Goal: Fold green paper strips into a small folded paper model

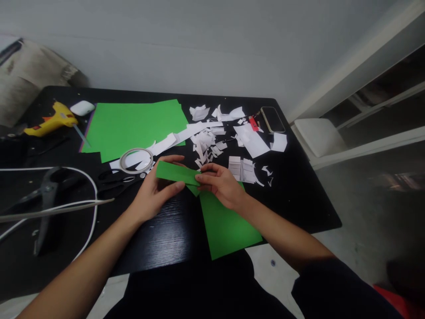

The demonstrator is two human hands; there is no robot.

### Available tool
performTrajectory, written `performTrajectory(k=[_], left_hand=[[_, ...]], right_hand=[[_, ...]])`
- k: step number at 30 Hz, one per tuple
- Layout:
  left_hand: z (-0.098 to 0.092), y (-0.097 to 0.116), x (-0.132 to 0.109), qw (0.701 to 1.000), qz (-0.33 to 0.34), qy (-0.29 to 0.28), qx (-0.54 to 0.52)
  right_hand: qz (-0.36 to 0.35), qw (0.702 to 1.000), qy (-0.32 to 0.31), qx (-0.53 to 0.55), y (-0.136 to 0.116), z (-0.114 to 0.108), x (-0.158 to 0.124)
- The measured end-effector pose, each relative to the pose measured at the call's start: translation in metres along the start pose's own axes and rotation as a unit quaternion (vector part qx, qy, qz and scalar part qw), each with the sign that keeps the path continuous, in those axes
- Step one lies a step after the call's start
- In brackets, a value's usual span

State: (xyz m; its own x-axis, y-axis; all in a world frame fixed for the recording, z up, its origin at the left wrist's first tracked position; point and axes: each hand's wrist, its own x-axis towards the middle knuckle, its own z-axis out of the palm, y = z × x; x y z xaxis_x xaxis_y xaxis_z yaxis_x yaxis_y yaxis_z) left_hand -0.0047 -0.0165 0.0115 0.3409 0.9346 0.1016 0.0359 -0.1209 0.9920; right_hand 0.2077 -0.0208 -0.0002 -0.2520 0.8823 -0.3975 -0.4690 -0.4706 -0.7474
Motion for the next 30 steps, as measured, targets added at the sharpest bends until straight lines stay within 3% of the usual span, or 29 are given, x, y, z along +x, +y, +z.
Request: performTrajectory(k=[5, 9, 13, 21, 30], left_hand=[[0.001, 0.004, 0.003, 0.995, -0.09, 0.028, -0.026], [0.006, 0.009, 0.005, 0.992, -0.097, 0.066, 0.049], [0.008, 0.011, 0.004, 0.991, -0.082, 0.094, 0.046], [0.011, 0.014, 0.002, 0.988, -0.052, 0.134, 0.049], [0.015, 0.014, 0.001, 0.987, -0.036, 0.151, 0.037]], right_hand=[[-0.09, 0.992, 0.033, -0.079, -0.002, 0.003, -0.005], [-0.19, 0.964, 0.053, -0.178, -0.001, 0.006, -0.011], [-0.264, 0.936, 0.06, -0.225, 0.003, 0.006, -0.014], [-0.272, 0.931, 0.07, -0.234, 0.004, 0.005, -0.013], [-0.226, 0.944, 0.075, -0.228, -0.002, 0.012, -0.019]])
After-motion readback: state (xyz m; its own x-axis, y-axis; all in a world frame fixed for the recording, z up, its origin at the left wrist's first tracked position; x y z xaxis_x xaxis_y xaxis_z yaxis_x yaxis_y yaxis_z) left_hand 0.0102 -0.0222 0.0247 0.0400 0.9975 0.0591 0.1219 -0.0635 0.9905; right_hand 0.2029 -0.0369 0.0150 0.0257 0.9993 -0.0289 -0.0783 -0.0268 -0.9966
